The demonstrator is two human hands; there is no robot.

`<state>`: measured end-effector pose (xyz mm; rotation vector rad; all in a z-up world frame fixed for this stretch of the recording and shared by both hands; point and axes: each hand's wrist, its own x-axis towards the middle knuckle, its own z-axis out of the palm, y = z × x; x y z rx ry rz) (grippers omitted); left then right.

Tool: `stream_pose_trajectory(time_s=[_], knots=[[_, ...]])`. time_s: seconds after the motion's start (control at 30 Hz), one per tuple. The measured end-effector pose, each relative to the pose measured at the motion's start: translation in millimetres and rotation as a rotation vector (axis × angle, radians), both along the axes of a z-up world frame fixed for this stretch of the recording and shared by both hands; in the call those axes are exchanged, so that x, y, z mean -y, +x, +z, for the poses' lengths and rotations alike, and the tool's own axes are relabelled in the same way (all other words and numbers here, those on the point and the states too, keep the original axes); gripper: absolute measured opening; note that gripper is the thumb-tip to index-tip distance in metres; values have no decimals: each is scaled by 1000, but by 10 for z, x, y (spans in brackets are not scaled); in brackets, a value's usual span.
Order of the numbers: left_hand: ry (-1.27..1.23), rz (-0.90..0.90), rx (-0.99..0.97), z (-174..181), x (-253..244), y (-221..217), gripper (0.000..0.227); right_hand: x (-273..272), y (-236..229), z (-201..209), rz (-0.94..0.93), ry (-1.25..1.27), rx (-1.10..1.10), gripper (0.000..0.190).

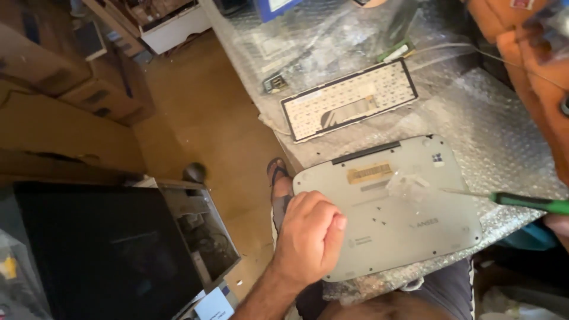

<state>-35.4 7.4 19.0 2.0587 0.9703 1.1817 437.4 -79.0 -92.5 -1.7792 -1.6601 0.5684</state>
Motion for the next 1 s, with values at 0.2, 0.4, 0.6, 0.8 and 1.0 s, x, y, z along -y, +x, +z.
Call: stream_pose_trajectory(time_s=[0.2, 0.4, 0.6, 0.8, 1.0], knots=[[29, -89, -283, -78, 100, 225, 7, 202, -525, 423, 160, 41, -42, 28], [139, -19, -378, -216, 134, 381, 18, 146, -1296, 997, 218, 136, -153, 34], [153, 5, -376, -295, 185, 433, 11, 49, -1474, 1077, 234, 93, -45, 28], [280, -2, -438, -323, 177, 491, 21, -20, -1556, 958, 289, 47, 83, 29], [345, -49, -589, -273, 150, 492, 15, -10, -1558, 952, 239, 31, 91, 31]])
